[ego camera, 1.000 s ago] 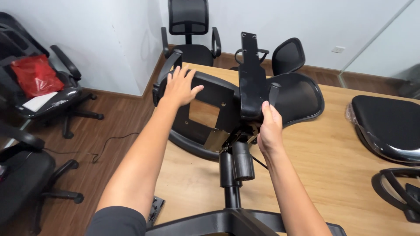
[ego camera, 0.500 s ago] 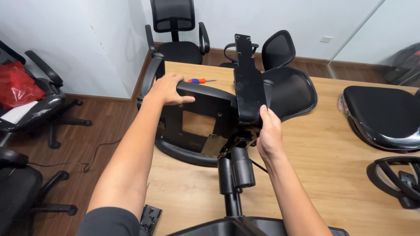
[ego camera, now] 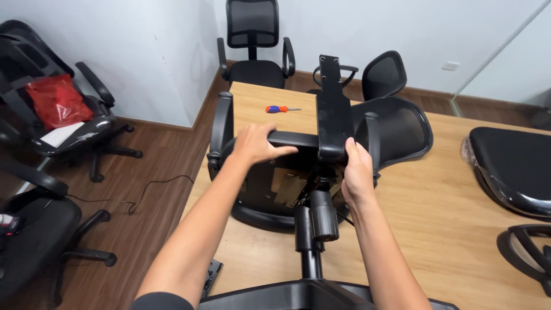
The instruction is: The person assembles an office chair on a wooden table. They attach casters to the chair base, mount the gas lift and mechanism, align the seat onto the base, and drive screws into the seat plate using a screwdriver, steadying the seat with the other hand.
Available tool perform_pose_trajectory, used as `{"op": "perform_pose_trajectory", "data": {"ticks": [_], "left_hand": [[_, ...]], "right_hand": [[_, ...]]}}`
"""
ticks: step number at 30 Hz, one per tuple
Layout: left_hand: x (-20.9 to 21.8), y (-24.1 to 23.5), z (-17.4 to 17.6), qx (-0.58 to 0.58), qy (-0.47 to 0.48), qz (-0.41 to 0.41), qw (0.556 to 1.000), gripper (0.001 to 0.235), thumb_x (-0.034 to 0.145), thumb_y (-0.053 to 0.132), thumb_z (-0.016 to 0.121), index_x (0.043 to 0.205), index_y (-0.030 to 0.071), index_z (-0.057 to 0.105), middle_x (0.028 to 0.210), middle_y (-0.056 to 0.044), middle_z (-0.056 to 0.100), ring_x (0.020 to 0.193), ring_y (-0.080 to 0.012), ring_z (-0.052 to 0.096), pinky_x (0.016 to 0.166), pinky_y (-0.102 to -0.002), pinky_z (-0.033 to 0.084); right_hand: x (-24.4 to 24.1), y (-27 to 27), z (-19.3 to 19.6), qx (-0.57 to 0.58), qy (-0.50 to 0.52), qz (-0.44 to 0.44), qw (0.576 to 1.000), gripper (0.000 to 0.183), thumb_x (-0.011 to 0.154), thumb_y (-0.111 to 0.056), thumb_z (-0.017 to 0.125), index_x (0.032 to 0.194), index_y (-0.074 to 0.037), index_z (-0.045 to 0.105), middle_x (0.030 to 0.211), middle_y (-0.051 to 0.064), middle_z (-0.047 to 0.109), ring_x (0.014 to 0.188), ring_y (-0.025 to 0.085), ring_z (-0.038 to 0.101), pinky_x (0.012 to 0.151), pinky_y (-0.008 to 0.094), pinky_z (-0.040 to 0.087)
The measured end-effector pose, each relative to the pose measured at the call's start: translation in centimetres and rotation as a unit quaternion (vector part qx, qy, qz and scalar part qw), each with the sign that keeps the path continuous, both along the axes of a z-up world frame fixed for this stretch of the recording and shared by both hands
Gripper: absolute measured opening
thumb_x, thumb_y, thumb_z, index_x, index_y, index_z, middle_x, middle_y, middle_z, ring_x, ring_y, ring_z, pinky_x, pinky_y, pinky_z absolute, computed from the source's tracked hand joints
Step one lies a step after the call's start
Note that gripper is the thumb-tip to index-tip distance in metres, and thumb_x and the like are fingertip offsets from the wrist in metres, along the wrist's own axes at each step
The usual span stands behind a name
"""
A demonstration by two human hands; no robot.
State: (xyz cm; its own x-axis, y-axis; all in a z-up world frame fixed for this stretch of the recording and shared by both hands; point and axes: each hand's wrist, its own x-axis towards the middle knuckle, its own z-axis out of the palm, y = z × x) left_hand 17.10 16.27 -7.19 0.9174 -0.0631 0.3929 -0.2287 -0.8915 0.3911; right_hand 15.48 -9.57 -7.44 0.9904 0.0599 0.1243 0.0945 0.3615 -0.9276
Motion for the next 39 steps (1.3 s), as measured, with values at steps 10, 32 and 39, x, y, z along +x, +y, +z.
{"op": "perform_pose_trajectory", "data": {"ticks": [10,32,39], "left_hand": [[-2.6,-1.5,-1.0,-0.058,-0.04,-0.017,0.997,0.072,0.066,0.072,0.077,0.086,0.003,0.074,0.073,-0.02,0.071,0.076,-0.04,0.069,0.074,-0.049,0.055],[-1.8,-0.8,-1.4,-0.031,-0.026,-0.037,0.998,0.098,0.049,0.084,0.08,0.104,0.004,0.068,0.098,-0.016,0.07,0.097,-0.0377,0.067,0.087,-0.047,0.052],[-1.7,-0.7,-1.3,-0.01,0.001,-0.028,1.0,0.092,0.054,0.082,0.079,0.103,0.005,0.068,0.096,-0.015,0.071,0.096,-0.0357,0.067,0.086,-0.046,0.052]], "right_hand": [[1.7,0.6,-3.0,-0.075,0.007,-0.005,0.997,0.035,0.112,-0.031,0.05,0.099,-0.001,0.063,0.094,0.003,0.066,0.089,0.011,0.058,0.085,0.029,0.048],[3.2,-0.5,-0.3,-0.575,0.014,0.006,0.818,0.053,0.099,-0.04,0.065,0.071,0.004,0.063,0.063,0.009,0.06,0.059,0.018,0.055,0.064,0.036,0.048],[2.9,-0.1,2.3,-0.645,0.03,0.053,0.762,0.053,0.096,-0.049,0.062,0.087,0.001,0.078,0.073,0.013,0.078,0.077,0.023,0.078,0.08,0.034,0.057]]}}
